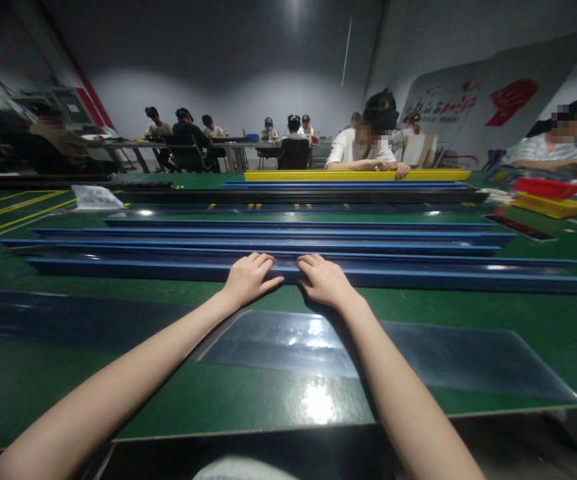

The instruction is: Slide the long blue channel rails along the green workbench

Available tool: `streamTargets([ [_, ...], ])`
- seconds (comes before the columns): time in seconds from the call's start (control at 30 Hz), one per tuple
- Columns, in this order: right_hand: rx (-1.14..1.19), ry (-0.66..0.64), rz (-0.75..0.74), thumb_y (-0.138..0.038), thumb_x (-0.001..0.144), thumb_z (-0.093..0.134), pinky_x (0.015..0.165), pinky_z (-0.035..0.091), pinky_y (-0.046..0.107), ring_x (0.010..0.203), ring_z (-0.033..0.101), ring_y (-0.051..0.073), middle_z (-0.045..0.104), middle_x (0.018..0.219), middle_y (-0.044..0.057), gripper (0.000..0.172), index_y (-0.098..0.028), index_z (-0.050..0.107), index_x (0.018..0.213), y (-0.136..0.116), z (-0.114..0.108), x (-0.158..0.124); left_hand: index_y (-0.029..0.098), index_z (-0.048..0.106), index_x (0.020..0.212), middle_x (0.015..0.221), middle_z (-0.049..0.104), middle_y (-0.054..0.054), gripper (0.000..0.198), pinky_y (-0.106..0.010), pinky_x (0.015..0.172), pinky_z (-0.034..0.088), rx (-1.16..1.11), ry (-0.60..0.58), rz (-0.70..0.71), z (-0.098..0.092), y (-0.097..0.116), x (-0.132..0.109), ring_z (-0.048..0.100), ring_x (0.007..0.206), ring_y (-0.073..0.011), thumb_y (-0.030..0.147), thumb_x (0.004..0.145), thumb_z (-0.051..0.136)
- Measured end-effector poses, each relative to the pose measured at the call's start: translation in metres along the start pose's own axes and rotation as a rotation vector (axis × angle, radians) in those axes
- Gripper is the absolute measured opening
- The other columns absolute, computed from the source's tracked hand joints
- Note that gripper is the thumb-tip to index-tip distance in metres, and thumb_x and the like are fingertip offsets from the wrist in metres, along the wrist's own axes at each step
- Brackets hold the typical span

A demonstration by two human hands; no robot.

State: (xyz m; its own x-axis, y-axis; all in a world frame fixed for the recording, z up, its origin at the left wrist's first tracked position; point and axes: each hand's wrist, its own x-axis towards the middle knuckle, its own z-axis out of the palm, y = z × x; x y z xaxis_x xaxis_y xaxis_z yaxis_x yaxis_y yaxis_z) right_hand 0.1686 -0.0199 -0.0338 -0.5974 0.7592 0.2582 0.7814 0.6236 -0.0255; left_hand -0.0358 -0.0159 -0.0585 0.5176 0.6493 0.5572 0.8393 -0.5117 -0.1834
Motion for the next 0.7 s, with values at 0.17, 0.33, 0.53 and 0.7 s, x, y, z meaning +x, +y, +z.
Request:
streamTargets([
  [0.17, 0.005, -0.005, 0.000, -0.024, 0.079, 0.048, 0.088, 0.042, 0.032, 0.113, 0.044, 0.020, 0.053, 0.121, 0.009, 0.030, -0.018, 0.053, 0.108, -0.0001, -0.0003, -0.0001, 0.015, 0.057, 0.087, 0.096, 0.062, -0.007, 0.037, -0.030, 0.069, 0.040, -0.005, -0.006, -0.002, -0.0003, 0.0000, -0.0001, 0.054, 0.086, -0.0198, 0.049, 0.083, 0.044],
  [0.33, 0.014, -0.004, 0.003, -0.023, 0.080, 0.048, 0.087, 0.042, 0.033, 0.113, 0.044, 0.020, 0.053, 0.121, 0.008, 0.029, -0.018, 0.053, 0.107, -0.0007, -0.0015, -0.0003, 0.015, 0.057, 0.087, 0.096, 0.062, -0.008, 0.036, -0.031, 0.070, 0.040, -0.019, -0.003, -0.002, 0.0002, -0.0001, -0.0002, 0.054, 0.086, -0.0199, 0.049, 0.083, 0.045],
  [0.53, 0.005, -0.008, 0.004, -0.023, 0.079, 0.049, 0.087, 0.042, 0.033, 0.113, 0.044, 0.021, 0.053, 0.121, 0.009, 0.028, -0.018, 0.054, 0.106, -0.0006, -0.0011, 0.0002, 0.015, 0.057, 0.087, 0.096, 0.061, -0.008, 0.037, -0.031, 0.069, 0.040, -0.012, -0.006, 0.001, 0.0002, -0.0002, -0.0001, 0.053, 0.086, -0.0198, 0.049, 0.083, 0.044],
  [0.7, -0.009, 0.005, -0.001, -0.024, 0.079, 0.048, 0.087, 0.042, 0.032, 0.111, 0.045, 0.021, 0.053, 0.121, 0.008, 0.029, -0.017, 0.054, 0.108, -0.0006, -0.0003, -0.0001, 0.015, 0.057, 0.088, 0.096, 0.061, -0.008, 0.036, -0.030, 0.069, 0.040, -0.009, -0.007, -0.001, 0.0001, 0.0001, -0.0001, 0.054, 0.086, -0.0198, 0.049, 0.083, 0.044],
])
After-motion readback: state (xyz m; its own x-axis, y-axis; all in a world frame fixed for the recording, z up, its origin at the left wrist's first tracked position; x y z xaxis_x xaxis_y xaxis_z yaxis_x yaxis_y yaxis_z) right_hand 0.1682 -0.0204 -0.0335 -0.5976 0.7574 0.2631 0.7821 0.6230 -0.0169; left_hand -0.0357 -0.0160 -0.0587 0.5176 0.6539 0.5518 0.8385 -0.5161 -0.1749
